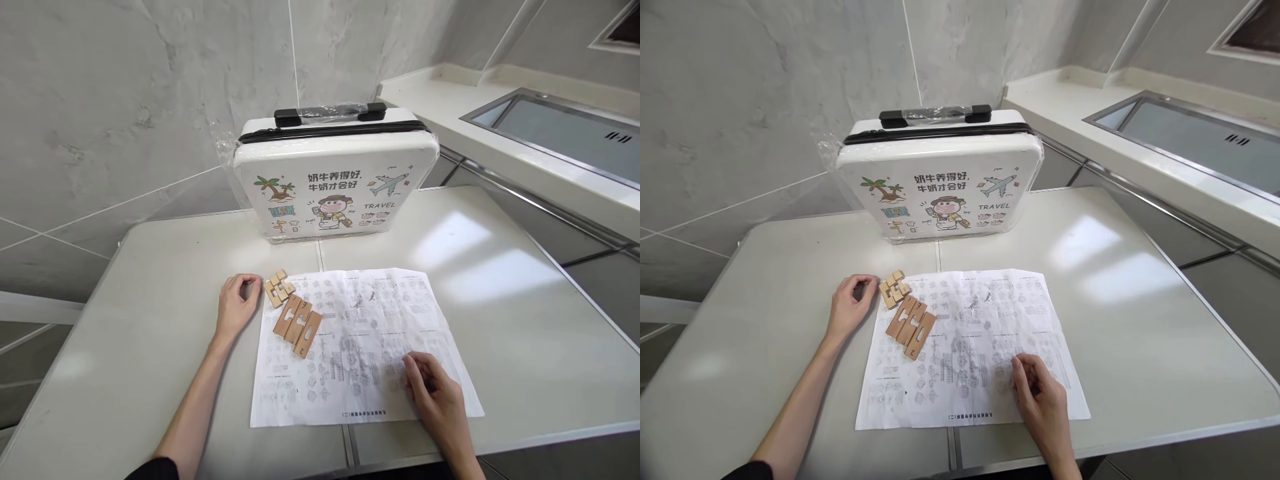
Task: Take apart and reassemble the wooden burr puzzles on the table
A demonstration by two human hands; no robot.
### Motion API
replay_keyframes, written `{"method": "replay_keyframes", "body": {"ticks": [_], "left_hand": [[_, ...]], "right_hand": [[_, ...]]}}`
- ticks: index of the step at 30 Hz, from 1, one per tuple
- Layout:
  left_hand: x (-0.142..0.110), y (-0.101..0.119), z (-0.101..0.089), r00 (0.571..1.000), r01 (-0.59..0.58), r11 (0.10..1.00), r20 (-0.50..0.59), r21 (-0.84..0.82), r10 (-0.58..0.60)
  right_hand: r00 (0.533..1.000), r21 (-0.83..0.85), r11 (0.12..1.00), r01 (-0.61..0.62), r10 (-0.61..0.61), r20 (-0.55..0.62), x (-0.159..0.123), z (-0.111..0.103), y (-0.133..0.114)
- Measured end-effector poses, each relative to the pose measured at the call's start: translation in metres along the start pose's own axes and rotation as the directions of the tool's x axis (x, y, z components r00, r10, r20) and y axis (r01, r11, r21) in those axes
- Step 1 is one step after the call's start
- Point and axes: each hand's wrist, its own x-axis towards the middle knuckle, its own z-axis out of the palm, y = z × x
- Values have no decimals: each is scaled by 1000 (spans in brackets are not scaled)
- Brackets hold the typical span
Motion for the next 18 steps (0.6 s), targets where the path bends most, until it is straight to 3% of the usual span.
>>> {"method": "replay_keyframes", "body": {"ticks": [7,18], "left_hand": [[-3,0,0,1000,-17,1000,9,5,17],[-3,5,-1,1000,-15,1000,0,-14,15]], "right_hand": [[1000,-7,1000,-12,12,15,0,-3,11],[1000,-15,1000,-26,27,16,-3,-2,-2]]}}
